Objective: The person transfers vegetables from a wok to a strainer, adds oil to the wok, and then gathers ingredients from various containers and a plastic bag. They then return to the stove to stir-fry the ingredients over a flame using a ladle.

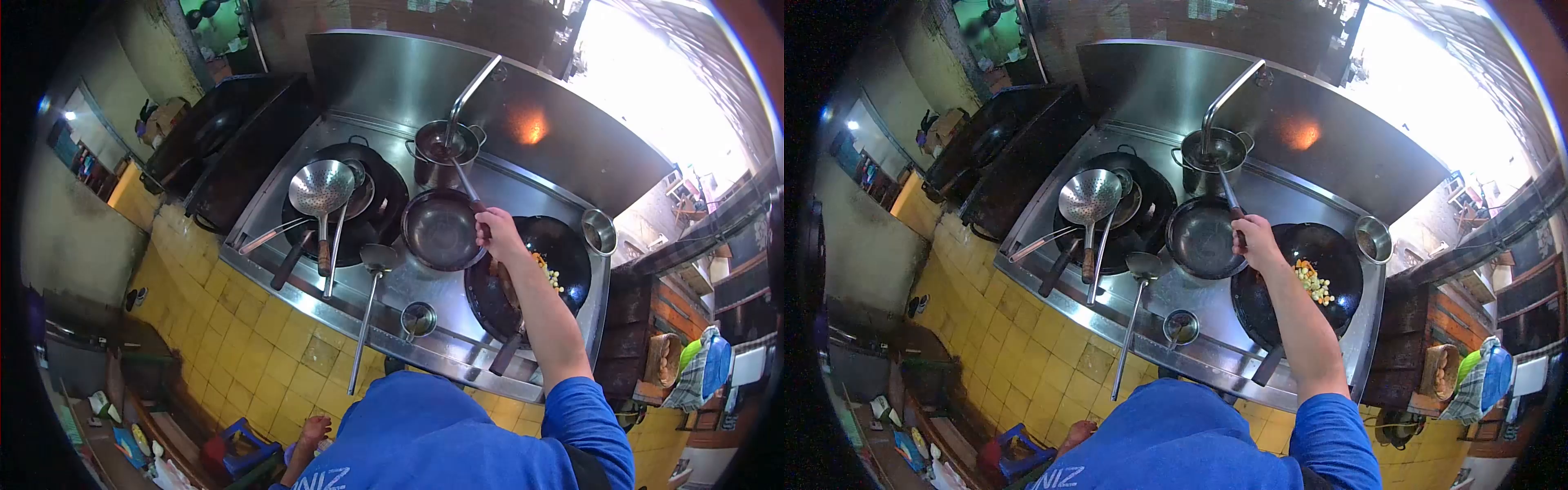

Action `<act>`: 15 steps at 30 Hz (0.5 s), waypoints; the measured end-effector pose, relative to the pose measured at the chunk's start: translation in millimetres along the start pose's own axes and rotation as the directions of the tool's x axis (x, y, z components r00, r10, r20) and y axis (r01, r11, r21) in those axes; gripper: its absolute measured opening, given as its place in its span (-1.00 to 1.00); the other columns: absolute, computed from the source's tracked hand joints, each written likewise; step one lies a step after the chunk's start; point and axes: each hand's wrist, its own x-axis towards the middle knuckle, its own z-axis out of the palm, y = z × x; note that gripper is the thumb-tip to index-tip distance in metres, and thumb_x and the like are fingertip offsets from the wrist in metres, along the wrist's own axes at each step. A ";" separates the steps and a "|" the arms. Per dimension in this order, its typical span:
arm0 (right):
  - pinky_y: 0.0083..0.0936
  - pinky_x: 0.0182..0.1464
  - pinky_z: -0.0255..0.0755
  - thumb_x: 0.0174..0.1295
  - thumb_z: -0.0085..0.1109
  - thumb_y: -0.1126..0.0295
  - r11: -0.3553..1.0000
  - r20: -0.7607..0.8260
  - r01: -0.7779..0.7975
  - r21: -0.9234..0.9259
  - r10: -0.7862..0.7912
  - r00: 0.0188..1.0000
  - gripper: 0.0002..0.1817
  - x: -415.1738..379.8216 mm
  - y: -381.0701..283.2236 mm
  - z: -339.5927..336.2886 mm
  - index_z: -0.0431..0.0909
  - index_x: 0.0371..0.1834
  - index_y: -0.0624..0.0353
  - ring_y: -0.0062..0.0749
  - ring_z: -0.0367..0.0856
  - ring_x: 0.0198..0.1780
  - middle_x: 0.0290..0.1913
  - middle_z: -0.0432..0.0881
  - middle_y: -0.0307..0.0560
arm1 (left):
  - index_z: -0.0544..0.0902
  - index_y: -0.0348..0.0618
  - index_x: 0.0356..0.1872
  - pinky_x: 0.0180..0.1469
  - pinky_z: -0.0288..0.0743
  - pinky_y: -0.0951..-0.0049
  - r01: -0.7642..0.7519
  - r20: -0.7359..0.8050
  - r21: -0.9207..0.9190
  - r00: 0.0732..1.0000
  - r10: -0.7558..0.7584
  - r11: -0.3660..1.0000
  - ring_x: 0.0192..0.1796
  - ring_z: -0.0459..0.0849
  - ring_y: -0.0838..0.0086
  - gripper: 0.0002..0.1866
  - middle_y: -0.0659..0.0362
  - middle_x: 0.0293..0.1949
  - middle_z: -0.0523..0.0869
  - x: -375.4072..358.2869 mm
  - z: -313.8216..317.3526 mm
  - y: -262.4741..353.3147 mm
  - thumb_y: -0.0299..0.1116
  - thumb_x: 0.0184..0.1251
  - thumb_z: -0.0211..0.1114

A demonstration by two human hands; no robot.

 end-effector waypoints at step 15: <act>-0.64 -0.70 0.22 0.22 0.07 0.52 0.968 -0.047 -0.052 0.246 0.066 0.997 -0.66 -285.7 17.4 -80.8 0.23 0.04 0.23 -0.63 0.37 -0.61 -0.39 0.43 -0.17 | 0.61 -0.08 -0.12 -0.36 0.45 0.38 0.239 0.227 -0.426 0.962 -0.153 0.872 -0.34 0.57 0.49 -0.78 0.25 -0.29 0.65 38.1 25.3 18.0 -0.24 0.31 0.21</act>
